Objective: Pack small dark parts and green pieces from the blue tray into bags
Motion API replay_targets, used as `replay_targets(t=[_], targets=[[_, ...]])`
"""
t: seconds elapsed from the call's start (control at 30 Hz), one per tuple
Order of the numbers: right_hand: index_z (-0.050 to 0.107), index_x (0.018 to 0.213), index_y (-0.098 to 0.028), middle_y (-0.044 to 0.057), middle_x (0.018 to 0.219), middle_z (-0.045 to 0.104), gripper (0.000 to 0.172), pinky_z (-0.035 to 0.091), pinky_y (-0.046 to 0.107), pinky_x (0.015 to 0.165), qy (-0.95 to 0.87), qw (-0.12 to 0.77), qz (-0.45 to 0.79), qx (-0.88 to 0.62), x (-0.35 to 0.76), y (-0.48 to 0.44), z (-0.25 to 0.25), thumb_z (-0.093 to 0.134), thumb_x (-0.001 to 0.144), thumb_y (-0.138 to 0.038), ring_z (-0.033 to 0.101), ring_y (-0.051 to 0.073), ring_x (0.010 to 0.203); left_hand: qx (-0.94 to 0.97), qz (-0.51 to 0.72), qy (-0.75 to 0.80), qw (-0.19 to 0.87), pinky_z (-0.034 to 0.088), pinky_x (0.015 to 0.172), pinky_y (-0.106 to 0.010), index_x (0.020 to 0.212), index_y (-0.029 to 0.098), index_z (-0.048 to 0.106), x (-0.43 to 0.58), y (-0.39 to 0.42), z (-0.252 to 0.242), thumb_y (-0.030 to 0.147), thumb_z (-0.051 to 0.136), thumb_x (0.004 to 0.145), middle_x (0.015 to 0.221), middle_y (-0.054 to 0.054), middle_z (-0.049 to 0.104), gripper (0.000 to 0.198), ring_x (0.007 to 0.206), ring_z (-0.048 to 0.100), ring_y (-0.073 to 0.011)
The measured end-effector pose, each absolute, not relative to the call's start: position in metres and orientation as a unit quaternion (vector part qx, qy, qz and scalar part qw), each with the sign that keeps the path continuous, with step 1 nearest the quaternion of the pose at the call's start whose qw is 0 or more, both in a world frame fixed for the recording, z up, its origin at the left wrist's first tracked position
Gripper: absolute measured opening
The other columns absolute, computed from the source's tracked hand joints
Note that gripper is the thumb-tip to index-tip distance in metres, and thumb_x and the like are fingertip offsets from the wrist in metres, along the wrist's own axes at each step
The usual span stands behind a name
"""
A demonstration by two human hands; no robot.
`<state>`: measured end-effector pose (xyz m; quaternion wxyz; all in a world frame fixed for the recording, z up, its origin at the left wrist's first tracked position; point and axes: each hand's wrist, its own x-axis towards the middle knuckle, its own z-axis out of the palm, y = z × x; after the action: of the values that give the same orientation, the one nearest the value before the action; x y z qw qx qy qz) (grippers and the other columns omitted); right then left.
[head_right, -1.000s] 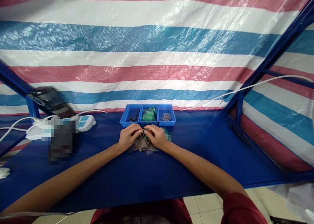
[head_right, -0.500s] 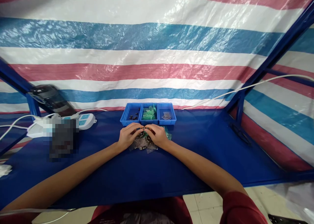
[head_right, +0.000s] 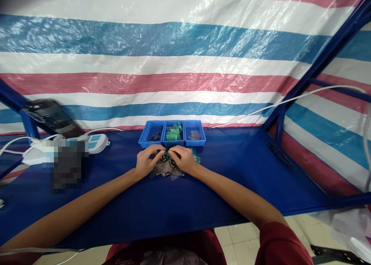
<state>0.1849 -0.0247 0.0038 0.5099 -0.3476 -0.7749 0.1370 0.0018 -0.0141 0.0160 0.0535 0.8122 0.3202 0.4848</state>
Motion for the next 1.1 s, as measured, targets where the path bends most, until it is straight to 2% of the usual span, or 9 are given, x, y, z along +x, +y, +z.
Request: replay_targets(t=[0.13,0.2,0.43,0.6,0.8,1.1], targets=[[0.063,0.087,-0.019,0.005,0.077,0.066,0.023,0.048,0.028,0.067,-0.774,0.508,0.138,-0.352,0.186,-0.025,0.004,0.044,0.093,-0.03,0.06,0.015,0.068,0.824,0.489,0.281,0.055,0.051,0.07,-0.023,0.093,0.016,0.063,0.002,-0.012,0.017,0.024,0.054,0.089,0.088,-0.006,0.067,0.013,0.079,0.063,-0.0137],[0.063,0.087,-0.019,0.005,0.076,0.066,0.022,0.048,0.028,0.066,-0.774,0.507,0.138,-0.353,0.186,-0.025,0.004,0.045,0.092,-0.03,0.06,0.015,0.067,0.83,0.484,0.271,0.063,0.051,0.073,-0.026,0.095,0.017,0.064,0.002,-0.011,0.017,0.024,0.053,0.09,0.088,-0.006,0.067,0.014,0.084,0.063,-0.0151],[0.064,0.093,-0.019,0.006,0.08,0.067,0.023,0.048,0.028,0.062,-0.768,0.514,0.137,-0.355,0.186,-0.024,0.0,0.046,0.092,-0.033,0.059,0.015,0.065,0.825,0.456,0.324,0.086,0.048,0.058,-0.019,0.099,0.017,0.058,0.002,-0.01,0.008,0.034,0.049,0.091,0.086,-0.004,0.067,0.021,0.062,0.062,-0.0095],[0.063,0.1,-0.019,0.004,0.072,0.062,0.022,0.047,0.027,0.058,-0.766,0.519,0.134,-0.355,0.185,-0.025,-0.002,0.049,0.09,-0.033,0.055,0.014,0.059,0.827,0.444,0.327,0.11,0.047,0.057,-0.018,0.101,0.018,0.051,0.0,-0.008,0.002,0.038,0.045,0.093,0.085,-0.002,0.065,0.023,0.06,0.062,-0.0089],[0.062,0.101,-0.019,0.002,0.068,0.058,0.02,0.046,0.027,0.056,-0.766,0.523,0.131,-0.349,0.185,-0.025,-0.002,0.05,0.09,-0.031,0.053,0.014,0.057,0.829,0.435,0.333,0.114,0.038,0.048,-0.016,0.096,0.018,0.049,0.001,-0.009,0.005,0.04,0.05,0.09,0.073,0.003,0.057,0.023,0.045,0.048,-0.0043],[0.063,0.097,-0.019,0.003,0.068,0.057,0.02,0.046,0.027,0.056,-0.757,0.526,0.121,-0.368,0.184,-0.025,0.0,0.047,0.091,-0.031,0.051,0.014,0.057,0.806,0.476,0.342,0.081,0.04,0.051,-0.018,0.095,0.018,0.052,0.002,-0.009,0.006,0.027,0.05,0.091,0.081,0.0,0.06,0.011,0.052,0.053,-0.0056]])
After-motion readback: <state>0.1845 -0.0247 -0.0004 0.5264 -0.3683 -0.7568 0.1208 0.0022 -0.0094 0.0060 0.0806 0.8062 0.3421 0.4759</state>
